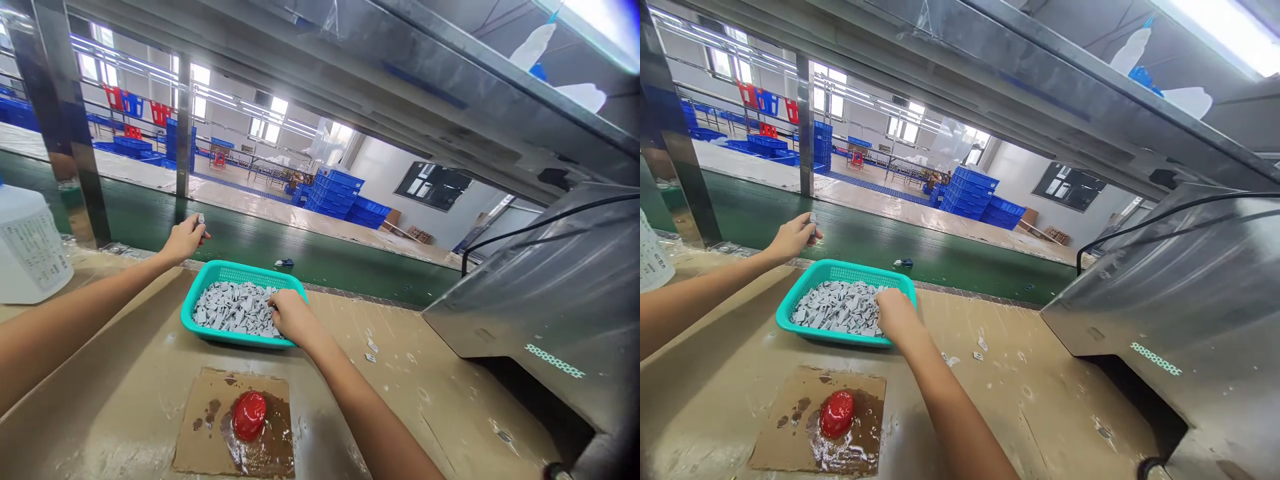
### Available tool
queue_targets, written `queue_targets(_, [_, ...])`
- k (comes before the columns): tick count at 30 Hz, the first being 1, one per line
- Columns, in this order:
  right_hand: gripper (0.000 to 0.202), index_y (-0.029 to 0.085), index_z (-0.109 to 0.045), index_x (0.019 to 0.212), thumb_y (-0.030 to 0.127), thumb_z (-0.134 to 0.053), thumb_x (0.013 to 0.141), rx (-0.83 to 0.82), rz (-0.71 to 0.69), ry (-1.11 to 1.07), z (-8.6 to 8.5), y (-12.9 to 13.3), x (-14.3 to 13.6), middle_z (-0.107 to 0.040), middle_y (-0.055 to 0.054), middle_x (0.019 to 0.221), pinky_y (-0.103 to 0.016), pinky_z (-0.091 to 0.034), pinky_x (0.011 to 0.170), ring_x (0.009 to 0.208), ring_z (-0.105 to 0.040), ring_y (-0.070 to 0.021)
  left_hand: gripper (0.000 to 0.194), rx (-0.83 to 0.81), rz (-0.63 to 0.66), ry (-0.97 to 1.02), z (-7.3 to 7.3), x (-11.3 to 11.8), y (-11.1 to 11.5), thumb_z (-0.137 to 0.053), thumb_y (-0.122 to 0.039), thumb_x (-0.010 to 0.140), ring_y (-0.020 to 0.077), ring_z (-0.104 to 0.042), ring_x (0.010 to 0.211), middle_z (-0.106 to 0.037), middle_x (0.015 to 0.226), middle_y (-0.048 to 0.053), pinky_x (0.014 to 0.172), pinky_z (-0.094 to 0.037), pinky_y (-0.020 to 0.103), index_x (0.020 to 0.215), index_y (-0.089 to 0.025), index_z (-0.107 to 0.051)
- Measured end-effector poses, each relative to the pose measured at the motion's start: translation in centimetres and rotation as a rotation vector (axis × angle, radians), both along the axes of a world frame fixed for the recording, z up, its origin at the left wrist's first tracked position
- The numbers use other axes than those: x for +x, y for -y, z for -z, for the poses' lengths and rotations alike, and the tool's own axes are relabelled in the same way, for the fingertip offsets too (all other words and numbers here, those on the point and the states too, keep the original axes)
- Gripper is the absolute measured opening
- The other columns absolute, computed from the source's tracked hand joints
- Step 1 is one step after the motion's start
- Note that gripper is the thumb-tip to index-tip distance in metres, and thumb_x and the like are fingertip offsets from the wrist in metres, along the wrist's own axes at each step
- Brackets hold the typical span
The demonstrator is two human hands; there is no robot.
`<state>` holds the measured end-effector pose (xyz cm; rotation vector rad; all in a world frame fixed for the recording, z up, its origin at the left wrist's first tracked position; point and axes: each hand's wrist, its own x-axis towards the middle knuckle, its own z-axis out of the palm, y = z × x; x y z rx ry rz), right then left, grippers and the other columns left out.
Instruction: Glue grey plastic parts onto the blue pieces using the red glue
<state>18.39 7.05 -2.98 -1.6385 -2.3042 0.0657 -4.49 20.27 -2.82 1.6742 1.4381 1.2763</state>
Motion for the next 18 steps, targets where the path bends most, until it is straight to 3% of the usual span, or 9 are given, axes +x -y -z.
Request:
queue_targets(4, [0.027, 0.015, -0.066, 0.077, 0.001, -0.045, 0.068, 0.024, 0.035, -0.124, -1.4, 1.7, 1.3, -0.062, -0.005, 0.073, -0.027, -0.044, 0.063, 0.071, -0.057, -0.0175, 0.049, -0.046, 0.064, -0.432, 1.1, -1.2, -1.6, -0.047, -0.019, 0.072, 0.0336, -0.051, 0.104, -0.059, 0.108, 0.020, 0.088, -0.035, 0.048, 0.120, -0.009, -0.045])
queue_targets(7, [0.028, 0.017, -0.065, 0.088, 0.008, -0.040, 0.077, -0.011, 0.027, -0.317, -2.2, 3.8, 2.9, -0.061, -0.004, 0.081, -0.024, -0.046, 0.061, 0.070, -0.057, -0.0127, 0.057, -0.079, 0.110, -0.663, 1.0, 0.3, -3.0, -0.049, -0.019, 0.073, 0.0407, -0.035, 0.119, -0.039, 0.130, 0.024, 0.091, -0.028, 0.056, 0.128, -0.011, -0.038])
queue_targets(9, [0.024, 0.017, -0.064, 0.090, 0.015, -0.044, 0.079, -0.114, 0.015, -0.590, -2.3, 5.3, 3.8, -0.059, -0.002, 0.076, -0.023, -0.046, 0.057, 0.064, -0.056, -0.0108, 0.062, -0.062, 0.195, -0.769, 0.5, 3.1, -3.7, -0.050, -0.019, 0.073, 0.0382, -0.030, 0.123, -0.032, 0.137, 0.020, 0.093, -0.027, 0.054, 0.133, -0.017, -0.032])
queue_targets(13, [0.026, 0.017, -0.062, 0.092, 0.023, -0.065, 0.067, -0.318, 0.105, -1.167, -1.6, 8.1, 4.3, -0.057, 0.002, 0.059, -0.021, -0.043, 0.042, 0.048, -0.053, -0.0095, 0.062, 0.000, 0.451, -0.878, -0.8, 10.9, -4.3, -0.052, -0.014, 0.071, 0.0227, -0.045, 0.116, -0.046, 0.130, 0.008, 0.094, -0.035, 0.033, 0.129, -0.031, -0.037])
queue_targets(16, [0.021, 0.012, -0.063, 0.072, 0.025, -0.074, 0.058, -0.418, 0.217, -1.360, -0.9, 10.4, 4.3, -0.061, -0.001, 0.054, -0.021, -0.044, 0.039, 0.043, -0.056, -0.0108, 0.049, -0.009, 0.494, -0.899, -0.9, 15.1, -3.9, -0.060, -0.017, 0.065, 0.0236, -0.054, 0.104, -0.058, 0.116, 0.008, 0.087, -0.041, 0.031, 0.112, -0.028, -0.057])
queue_targets(18, [0.022, 0.011, -0.063, 0.065, 0.025, -0.077, 0.054, -0.486, 0.288, -1.423, -0.5, 11.8, 4.6, -0.063, -0.003, 0.051, -0.022, -0.045, 0.041, 0.042, -0.057, -0.0117, 0.039, -0.015, 0.471, -0.886, -0.6, 16.0, -3.4, -0.065, -0.018, 0.058, 0.0256, -0.058, 0.095, -0.065, 0.101, 0.010, 0.081, -0.043, 0.031, 0.096, -0.024, -0.065])
